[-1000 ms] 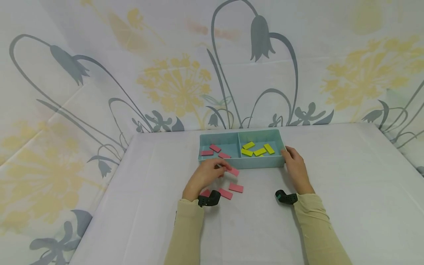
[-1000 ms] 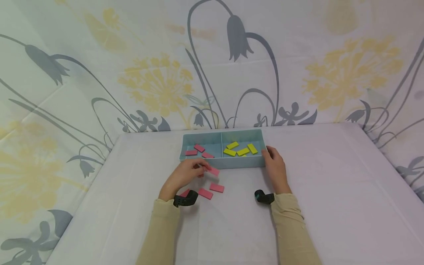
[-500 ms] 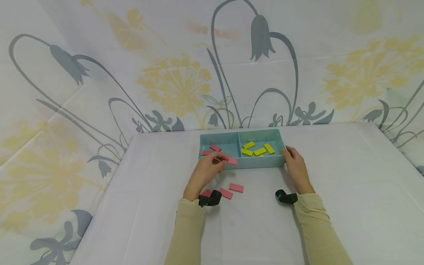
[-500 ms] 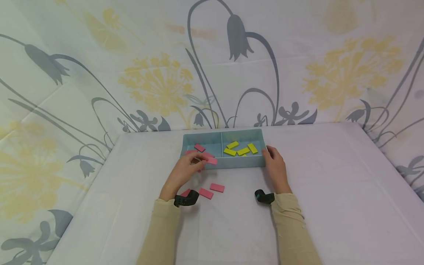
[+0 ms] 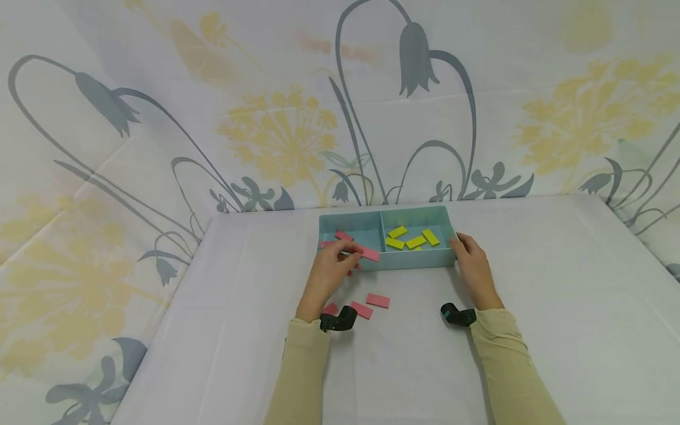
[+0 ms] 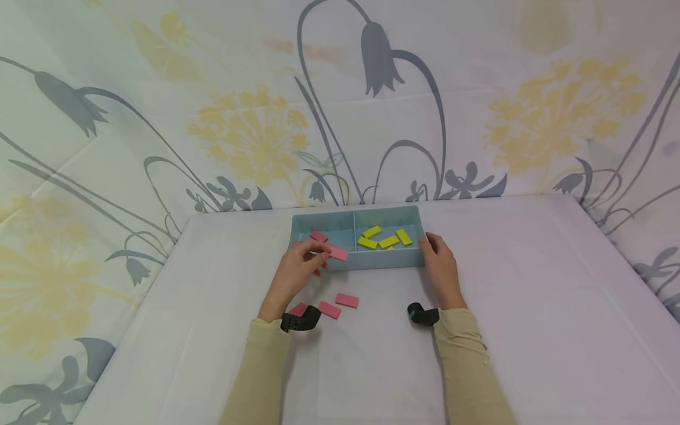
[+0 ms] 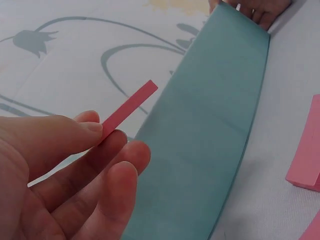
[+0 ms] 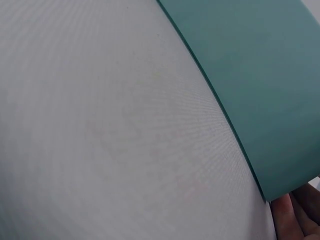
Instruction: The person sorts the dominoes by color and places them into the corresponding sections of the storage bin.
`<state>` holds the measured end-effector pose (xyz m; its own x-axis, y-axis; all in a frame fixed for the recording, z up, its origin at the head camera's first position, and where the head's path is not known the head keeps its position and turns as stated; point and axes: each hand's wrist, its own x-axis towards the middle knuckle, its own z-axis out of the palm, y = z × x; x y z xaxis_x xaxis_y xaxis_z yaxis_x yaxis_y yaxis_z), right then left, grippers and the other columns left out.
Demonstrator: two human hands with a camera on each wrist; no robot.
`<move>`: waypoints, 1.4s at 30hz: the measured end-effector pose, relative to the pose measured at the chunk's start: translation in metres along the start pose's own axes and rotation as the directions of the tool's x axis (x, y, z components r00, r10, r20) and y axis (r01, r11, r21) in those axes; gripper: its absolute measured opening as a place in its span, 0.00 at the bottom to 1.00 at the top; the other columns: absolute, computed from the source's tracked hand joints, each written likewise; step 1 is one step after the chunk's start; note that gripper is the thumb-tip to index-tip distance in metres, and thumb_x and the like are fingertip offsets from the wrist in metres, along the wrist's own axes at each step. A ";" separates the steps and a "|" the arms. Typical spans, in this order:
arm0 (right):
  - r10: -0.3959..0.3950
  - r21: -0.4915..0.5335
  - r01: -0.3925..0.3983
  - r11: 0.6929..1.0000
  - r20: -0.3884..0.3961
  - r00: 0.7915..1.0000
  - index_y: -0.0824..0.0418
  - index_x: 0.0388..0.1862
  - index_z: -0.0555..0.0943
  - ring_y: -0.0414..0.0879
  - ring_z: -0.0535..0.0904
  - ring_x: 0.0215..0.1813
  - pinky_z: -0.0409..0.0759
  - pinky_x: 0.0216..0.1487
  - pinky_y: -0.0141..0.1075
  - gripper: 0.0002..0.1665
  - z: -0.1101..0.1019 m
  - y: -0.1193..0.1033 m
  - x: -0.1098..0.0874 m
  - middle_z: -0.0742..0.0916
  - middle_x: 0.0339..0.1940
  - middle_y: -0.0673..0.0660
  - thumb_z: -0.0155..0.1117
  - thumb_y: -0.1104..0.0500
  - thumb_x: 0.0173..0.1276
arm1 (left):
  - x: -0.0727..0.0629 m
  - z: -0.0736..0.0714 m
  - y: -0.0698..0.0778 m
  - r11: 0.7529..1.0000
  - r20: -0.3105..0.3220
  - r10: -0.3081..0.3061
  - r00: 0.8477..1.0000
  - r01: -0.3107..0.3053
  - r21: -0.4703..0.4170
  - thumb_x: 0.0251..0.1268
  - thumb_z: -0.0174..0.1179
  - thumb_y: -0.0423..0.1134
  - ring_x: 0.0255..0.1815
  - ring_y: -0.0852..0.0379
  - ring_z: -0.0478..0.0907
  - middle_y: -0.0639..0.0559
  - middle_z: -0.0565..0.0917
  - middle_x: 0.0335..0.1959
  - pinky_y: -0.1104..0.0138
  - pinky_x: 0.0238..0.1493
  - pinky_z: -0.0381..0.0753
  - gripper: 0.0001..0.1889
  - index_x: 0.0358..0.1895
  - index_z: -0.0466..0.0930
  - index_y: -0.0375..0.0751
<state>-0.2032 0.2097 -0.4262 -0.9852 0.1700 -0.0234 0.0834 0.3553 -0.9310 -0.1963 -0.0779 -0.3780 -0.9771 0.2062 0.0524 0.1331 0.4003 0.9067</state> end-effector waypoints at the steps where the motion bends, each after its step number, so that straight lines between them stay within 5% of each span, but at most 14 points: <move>1: 0.000 0.001 0.000 1.000 0.001 1.000 0.62 0.67 0.58 0.55 0.62 0.62 0.63 0.57 0.49 0.39 0.000 0.000 0.000 0.66 0.64 0.62 0.38 0.37 0.67 | 0.000 0.000 0.000 1.000 -0.003 0.001 1.000 -0.001 -0.004 0.61 0.56 0.41 0.32 0.48 0.79 0.55 0.79 0.37 0.54 0.34 0.77 0.06 0.40 0.79 0.51; 10: -0.006 0.015 0.006 1.000 0.009 1.000 0.62 0.67 0.57 0.54 0.62 0.62 0.63 0.57 0.49 0.40 0.000 -0.001 -0.001 0.66 0.65 0.61 0.38 0.36 0.67 | 0.001 0.000 -0.001 0.997 -0.010 0.014 1.000 -0.015 -0.076 0.61 0.56 0.44 0.30 0.48 0.79 0.53 0.80 0.39 0.54 0.33 0.78 0.11 0.47 0.78 0.51; 23: -0.004 0.008 0.004 1.000 0.006 1.000 0.62 0.67 0.58 0.55 0.62 0.61 0.63 0.57 0.49 0.40 -0.001 0.000 -0.001 0.66 0.64 0.61 0.38 0.36 0.67 | 0.001 0.007 -0.004 0.987 0.026 -0.071 0.997 0.074 -0.146 0.66 0.47 0.38 0.34 0.48 0.80 0.48 0.77 0.51 0.59 0.28 0.78 0.17 0.56 0.72 0.54; 33: 0.008 0.000 -0.008 1.000 0.005 1.000 0.61 0.68 0.57 0.55 0.61 0.63 0.62 0.58 0.50 0.41 -0.001 0.000 -0.001 0.65 0.65 0.61 0.38 0.35 0.66 | 0.003 0.010 -0.005 0.990 0.031 -0.104 0.994 0.106 -0.091 0.62 0.46 0.36 0.21 0.47 0.77 0.53 0.83 0.31 0.56 0.28 0.77 0.22 0.60 0.68 0.55; 42: -0.002 0.004 0.002 1.000 -0.003 1.000 0.62 0.67 0.58 0.55 0.61 0.63 0.62 0.58 0.50 0.40 -0.001 0.001 0.000 0.65 0.65 0.61 0.38 0.36 0.67 | 0.002 0.010 -0.007 0.995 0.043 -0.089 0.995 0.091 -0.039 0.66 0.48 0.45 0.21 0.44 0.76 0.49 0.83 0.27 0.58 0.27 0.76 0.23 0.65 0.61 0.54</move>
<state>-0.2034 0.2110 -0.4273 -0.9849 0.1721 -0.0207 0.0811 0.3518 -0.9325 -0.1976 -0.0713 -0.3883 -0.9771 0.2079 -0.0464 0.0374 0.3819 0.9234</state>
